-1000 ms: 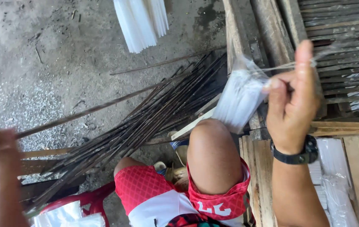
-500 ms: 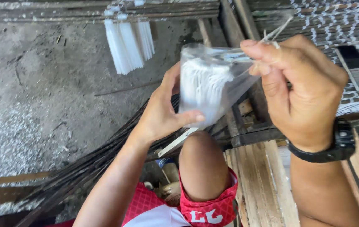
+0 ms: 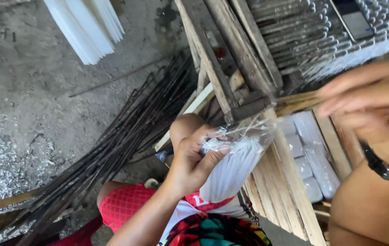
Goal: Removing bundles of candles from a rack, putting them into plastic bags, and packing the bags into a wooden crate.
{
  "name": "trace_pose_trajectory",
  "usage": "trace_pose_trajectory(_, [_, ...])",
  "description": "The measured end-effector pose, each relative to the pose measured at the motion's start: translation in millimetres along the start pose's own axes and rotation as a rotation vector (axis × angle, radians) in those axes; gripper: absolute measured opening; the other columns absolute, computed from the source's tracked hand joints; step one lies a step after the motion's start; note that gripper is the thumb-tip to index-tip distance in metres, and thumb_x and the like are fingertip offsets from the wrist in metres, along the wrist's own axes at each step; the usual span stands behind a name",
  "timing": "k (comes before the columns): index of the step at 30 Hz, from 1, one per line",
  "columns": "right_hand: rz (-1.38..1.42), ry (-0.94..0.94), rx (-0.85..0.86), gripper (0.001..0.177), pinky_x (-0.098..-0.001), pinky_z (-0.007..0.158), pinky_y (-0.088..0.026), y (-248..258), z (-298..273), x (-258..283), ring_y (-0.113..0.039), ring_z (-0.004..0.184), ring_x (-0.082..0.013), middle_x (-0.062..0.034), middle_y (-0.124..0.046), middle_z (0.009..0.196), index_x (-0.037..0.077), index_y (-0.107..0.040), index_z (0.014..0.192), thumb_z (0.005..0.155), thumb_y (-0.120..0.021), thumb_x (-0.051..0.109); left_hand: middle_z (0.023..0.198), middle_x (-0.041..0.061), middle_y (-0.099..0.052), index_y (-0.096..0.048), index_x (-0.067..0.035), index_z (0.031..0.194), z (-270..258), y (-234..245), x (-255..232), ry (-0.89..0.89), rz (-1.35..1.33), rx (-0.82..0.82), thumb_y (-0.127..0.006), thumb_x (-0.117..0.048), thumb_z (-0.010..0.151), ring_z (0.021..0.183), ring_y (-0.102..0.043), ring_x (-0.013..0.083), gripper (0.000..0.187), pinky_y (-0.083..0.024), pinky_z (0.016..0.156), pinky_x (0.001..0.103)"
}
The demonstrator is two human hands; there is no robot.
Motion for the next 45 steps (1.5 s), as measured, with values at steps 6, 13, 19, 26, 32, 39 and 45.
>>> trace_pose_trajectory(6, [0.778,-0.316,-0.191,0.066,-0.0292,0.076,-0.050,-116.1,-43.9,-43.1,-0.060,0.085,-0.0169,-0.0078,-0.057,0.103,0.004,-0.043,0.114,0.075,-0.061,0.054,0.082,0.000,-0.057,-0.057,-0.006,0.089,-17.0,-14.8,29.4,0.074,-0.135,-0.021,-0.052,-0.019,0.086,0.078,-0.054,0.0104,0.014,-0.044,0.071,0.023])
trace_pose_trajectory(13, [0.960,-0.437,-0.042,0.042,-0.0339,0.083,-0.045,-197.3,-106.9,-66.5,-0.054,0.098,-0.0218,-0.0095,-0.056,0.106,0.005,-0.045,0.114,0.078,-0.061,0.022,0.097,0.011,-0.052,-0.063,-0.003,0.086,11.3,-13.6,-24.0,-0.329,0.438,0.124,-0.048,-0.029,0.085,0.085,-0.054,0.0236,0.029,-0.042,0.072,0.036])
trace_pose_trajectory(19, [0.966,-0.453,0.027,0.041,-0.0344,0.087,-0.039,-183.1,-90.5,-60.5,-0.052,0.098,-0.0216,-0.0055,-0.054,0.101,0.005,-0.046,0.111,0.077,-0.061,0.021,0.080,0.006,-0.052,-0.052,-0.004,0.086,12.7,30.5,-35.9,-0.111,0.221,-0.206,-0.041,-0.025,0.088,0.070,-0.053,0.0135,0.024,-0.045,0.066,0.024])
trace_pose_trajectory(26, [1.271,-0.335,-0.104,0.039,-0.0429,0.089,-0.043,-175.2,-75.2,-49.8,-0.053,0.106,-0.0295,-0.0176,-0.054,0.114,-0.001,-0.043,0.116,0.087,-0.056,0.023,0.074,0.002,-0.055,-0.056,-0.008,0.082,17.6,1.6,-24.6,-0.086,0.353,0.109,-0.056,-0.015,0.082,0.063,-0.055,0.0141,0.007,-0.043,0.058,0.024])
trace_pose_trajectory(32, [0.993,-0.281,-0.283,0.035,-0.0415,0.087,-0.047,-142.6,-58.1,-36.4,-0.058,0.099,-0.0302,-0.0165,-0.058,0.102,-0.002,-0.055,0.102,0.089,-0.048,0.030,0.109,0.014,-0.045,-0.027,-0.004,0.125,6.2,4.5,19.3,0.090,-0.056,0.173,-0.055,-0.046,0.078,0.095,-0.053,0.0216,0.069,-0.049,0.085,0.032])
trace_pose_trajectory(39, [0.166,-0.049,-0.074,0.037,-0.0397,0.087,-0.045,-117.7,-18.3,0.5,-0.052,0.103,-0.0292,-0.0164,-0.053,0.107,0.006,-0.060,0.088,0.089,-0.033,0.031,0.097,0.004,-0.055,-0.052,-0.009,0.100,-10.4,-44.5,42.3,0.253,-0.305,0.265,-0.065,-0.028,0.075,0.091,-0.054,0.0150,0.034,-0.045,0.083,0.029])
trace_pose_trajectory(45, [0.881,-0.177,-0.373,0.067,-0.0402,0.097,-0.046,-122.9,-44.2,-52.0,-0.047,0.117,-0.0268,-0.0148,-0.041,0.127,0.007,-0.036,0.118,0.084,-0.055,0.061,0.079,0.003,-0.062,-0.058,-0.008,0.085,-6.9,-35.2,41.3,0.328,-0.069,0.025,-0.065,-0.020,0.074,0.071,-0.059,0.0133,0.018,-0.047,0.068,0.026])
Point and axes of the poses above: each hand's wrist, its own z-axis towards the middle knuckle, its own y-axis out of the back of the hand, x = y × z, the point moved 5 cm from there along z, towards the middle knuckle
